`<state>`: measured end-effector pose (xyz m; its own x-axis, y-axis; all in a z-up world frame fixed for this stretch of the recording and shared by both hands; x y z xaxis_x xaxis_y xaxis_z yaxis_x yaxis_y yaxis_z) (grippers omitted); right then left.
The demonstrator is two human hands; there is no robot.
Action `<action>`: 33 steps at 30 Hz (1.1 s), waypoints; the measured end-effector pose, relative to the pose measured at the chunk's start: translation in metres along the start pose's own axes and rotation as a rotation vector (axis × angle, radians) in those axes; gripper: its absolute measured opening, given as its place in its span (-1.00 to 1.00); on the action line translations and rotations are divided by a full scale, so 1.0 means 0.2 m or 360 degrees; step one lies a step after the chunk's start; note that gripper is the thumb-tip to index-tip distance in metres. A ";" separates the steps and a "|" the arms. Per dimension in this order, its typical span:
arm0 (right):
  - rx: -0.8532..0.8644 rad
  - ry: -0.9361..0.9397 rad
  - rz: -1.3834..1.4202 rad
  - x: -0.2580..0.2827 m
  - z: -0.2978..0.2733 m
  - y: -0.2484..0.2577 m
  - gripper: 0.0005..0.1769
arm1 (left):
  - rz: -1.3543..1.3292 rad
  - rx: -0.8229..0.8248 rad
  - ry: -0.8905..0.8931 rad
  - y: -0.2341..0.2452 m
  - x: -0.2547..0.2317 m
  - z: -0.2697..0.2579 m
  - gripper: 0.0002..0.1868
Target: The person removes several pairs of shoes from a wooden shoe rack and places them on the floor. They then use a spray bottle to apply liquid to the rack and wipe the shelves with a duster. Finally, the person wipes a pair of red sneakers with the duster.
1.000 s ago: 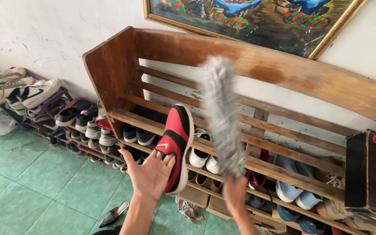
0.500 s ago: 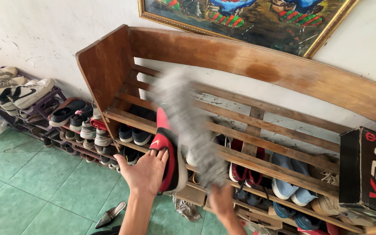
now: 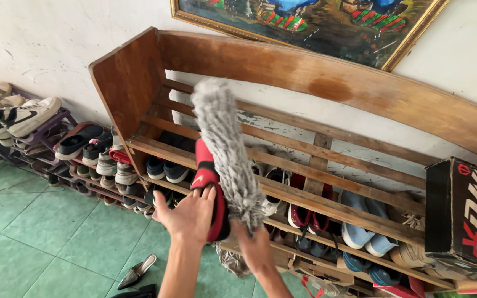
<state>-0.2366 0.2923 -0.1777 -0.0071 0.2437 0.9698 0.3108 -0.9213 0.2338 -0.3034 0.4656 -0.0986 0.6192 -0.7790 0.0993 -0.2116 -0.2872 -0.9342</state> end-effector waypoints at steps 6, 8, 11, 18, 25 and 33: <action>0.0035 0.0233 0.0513 0.32 0.01 -0.09 -0.18 | 0.0044 0.0032 -0.0024 -0.07 0.05 0.01 0.34; 0.0138 0.0111 0.0655 0.34 -0.01 -0.12 -0.20 | 0.0178 0.0029 -0.0040 -0.09 0.06 -0.01 0.28; 0.0232 0.0026 0.0909 0.39 -0.02 -0.14 -0.20 | 0.0614 0.0056 -0.0095 -0.16 0.05 -0.03 0.13; 0.0161 0.0189 0.0563 0.42 0.02 -0.13 -0.50 | 0.2385 -0.0141 -0.0280 -0.14 -0.12 -0.15 -0.24; 0.0056 0.0022 -0.0059 0.17 0.08 -0.09 -0.64 | 0.2059 -0.0283 -0.0104 -0.01 -0.25 -0.13 0.01; 0.0108 0.0486 -0.0460 0.06 0.19 0.06 -0.76 | 0.1718 0.0123 -0.0050 -0.05 -0.36 -0.18 0.29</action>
<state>-0.1965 0.2959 -0.1650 -0.3813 0.3788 0.8433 0.3165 -0.8036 0.5041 -0.3737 0.5044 -0.0849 0.1540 -0.5845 -0.7966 -0.6092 0.5786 -0.5423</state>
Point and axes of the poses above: each hand's wrist, its own z-axis towards the middle knuckle, its own y-axis out of the back of the hand, x = y × z, the point moved 8 cm from there along z, towards the middle knuckle, and after that the axes turned 15 degrees about -x, right-handed, at the moved point
